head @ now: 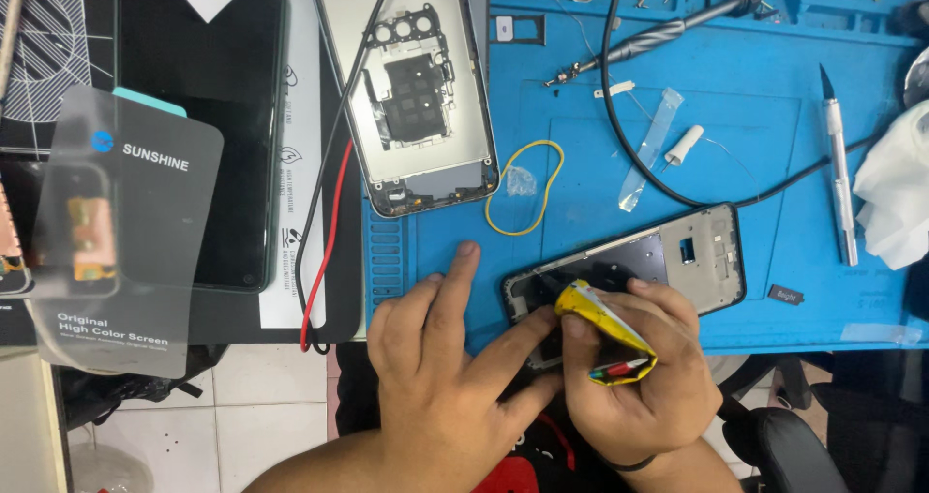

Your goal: The person removes a new LCD screen from its packaging, then applies adhesive to the edges of a disassembled smartphone chassis using a small tube. The person handles the phone frame and screen assembly on a blue work mat, preparing the chassis for screen installation.

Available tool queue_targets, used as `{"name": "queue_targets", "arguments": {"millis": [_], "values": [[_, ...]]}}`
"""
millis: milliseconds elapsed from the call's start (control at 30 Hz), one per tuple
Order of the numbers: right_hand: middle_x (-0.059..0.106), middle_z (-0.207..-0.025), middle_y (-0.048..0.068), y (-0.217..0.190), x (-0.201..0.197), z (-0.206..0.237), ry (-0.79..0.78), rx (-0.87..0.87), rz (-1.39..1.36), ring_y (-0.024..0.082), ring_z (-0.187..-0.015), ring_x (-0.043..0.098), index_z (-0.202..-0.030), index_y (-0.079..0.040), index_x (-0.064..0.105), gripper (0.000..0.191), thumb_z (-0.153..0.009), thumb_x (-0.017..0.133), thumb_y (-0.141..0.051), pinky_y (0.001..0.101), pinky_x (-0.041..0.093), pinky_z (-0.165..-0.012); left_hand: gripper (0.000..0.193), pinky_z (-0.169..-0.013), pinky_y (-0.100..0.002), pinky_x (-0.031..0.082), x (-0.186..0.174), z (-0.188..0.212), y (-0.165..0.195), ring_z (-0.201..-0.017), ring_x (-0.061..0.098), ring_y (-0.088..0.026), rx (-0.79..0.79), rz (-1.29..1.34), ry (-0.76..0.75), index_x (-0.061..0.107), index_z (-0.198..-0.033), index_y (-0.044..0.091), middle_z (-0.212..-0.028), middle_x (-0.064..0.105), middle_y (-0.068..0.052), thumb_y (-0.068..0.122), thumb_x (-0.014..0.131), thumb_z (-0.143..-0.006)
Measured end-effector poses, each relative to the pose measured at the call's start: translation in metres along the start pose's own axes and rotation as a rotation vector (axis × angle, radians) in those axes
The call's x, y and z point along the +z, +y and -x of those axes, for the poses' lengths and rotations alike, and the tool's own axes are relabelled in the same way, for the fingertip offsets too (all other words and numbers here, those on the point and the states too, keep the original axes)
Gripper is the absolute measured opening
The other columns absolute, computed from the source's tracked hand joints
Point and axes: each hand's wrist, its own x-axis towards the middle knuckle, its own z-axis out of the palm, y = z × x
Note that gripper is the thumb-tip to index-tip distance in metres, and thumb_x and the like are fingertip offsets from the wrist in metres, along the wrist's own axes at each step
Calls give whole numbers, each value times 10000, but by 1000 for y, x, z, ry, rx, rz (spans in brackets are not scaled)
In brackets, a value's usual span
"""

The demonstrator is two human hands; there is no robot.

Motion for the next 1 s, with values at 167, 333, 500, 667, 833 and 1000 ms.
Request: {"name": "queue_targets", "arguments": {"millis": [167, 333, 500, 667, 833, 1000], "values": [[738, -967, 144, -1, 0, -1, 19, 10, 23, 261, -916, 750, -1072, 33, 587, 298, -881, 813, 1, 397, 585, -958, 504, -1035, -488, 350, -1, 1, 0, -1275, 430, -327, 7, -1, -12, 787, -1140, 291, -1541, 438, -190, 490, 904, -692], [741, -973, 136, 0, 0, -2, 35, -10, 31, 251, -915, 751, -1079, 25, 592, 289, -888, 808, 12, 412, 588, -981, 558, -1020, -509, 346, -2, 2, -1, -1269, 429, -342, 18, 2, -25, 777, -1162, 292, -1544, 432, -201, 506, 888, -659], [747, -995, 128, 1, -2, -3, 66, 9, -5, 232, -923, 760, -1091, 13, 566, 303, -903, 805, 11, 403, 572, -998, 548, -1015, -509, 343, -1, 2, -2, -1262, 425, -356, 36, -11, -14, 768, -1162, 287, -1542, 429, -211, 538, 875, -687], [748, -997, 135, 2, -3, -3, 69, 9, -15, 226, -896, 764, -1093, 12, 558, 312, -901, 804, 15, 403, 564, -1005, 537, -1011, -504, 340, -1, 2, -2, -1260, 424, -353, 51, -19, -19, 767, -1184, 274, -1539, 428, -224, 556, 864, -738], [747, -990, 136, 4, -5, -3, 45, 16, -24, 236, -925, 765, -1095, 11, 556, 324, -889, 806, 13, 400, 567, -999, 533, -999, -501, 337, -1, 2, -2, -1252, 418, -350, 59, -32, -13, 768, -1181, 272, -1534, 429, -224, 568, 859, -748], [753, -998, 134, 5, -6, -3, 37, 24, -2, 225, -913, 766, -1091, 16, 557, 320, -891, 807, 17, 405, 561, -1004, 526, -999, -501, 341, 0, 2, -2, -1253, 416, -350, 61, -37, -10, 769, -1173, 278, -1541, 422, -224, 580, 854, -751]]}}
